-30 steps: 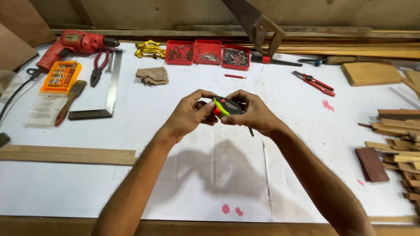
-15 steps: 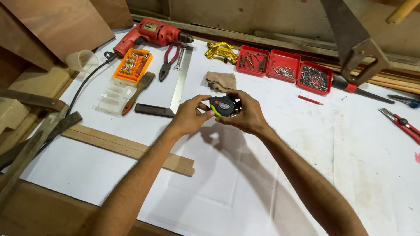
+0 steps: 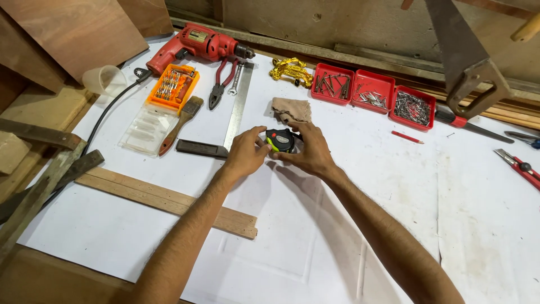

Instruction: The recorder is sanding a thin piece of wood using a sanding block at a workbench.

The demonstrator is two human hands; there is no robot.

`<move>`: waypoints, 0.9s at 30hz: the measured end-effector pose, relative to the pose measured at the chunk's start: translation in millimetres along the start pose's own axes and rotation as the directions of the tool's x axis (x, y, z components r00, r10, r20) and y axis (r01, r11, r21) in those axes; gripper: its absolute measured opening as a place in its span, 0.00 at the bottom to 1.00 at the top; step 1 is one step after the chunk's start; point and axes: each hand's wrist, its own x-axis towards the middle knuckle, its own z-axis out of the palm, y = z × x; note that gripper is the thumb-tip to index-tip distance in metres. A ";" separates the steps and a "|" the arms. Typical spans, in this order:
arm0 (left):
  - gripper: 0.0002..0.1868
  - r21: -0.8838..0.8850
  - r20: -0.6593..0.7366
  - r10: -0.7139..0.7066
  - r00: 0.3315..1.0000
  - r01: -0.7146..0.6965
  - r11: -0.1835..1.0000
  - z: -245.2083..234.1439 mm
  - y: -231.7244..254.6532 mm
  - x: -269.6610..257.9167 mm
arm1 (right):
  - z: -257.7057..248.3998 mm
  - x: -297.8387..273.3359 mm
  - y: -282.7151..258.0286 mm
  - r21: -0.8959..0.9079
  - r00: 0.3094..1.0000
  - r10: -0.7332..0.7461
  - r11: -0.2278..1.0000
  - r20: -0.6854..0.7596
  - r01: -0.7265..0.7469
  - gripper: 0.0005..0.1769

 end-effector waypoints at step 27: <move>0.21 0.301 0.171 0.783 0.598 -0.788 0.537 114.7 293.3 -107.9 | -281.3 -280.3 -72.1 -0.008 0.895 0.209 0.973 -0.393 -0.231 0.35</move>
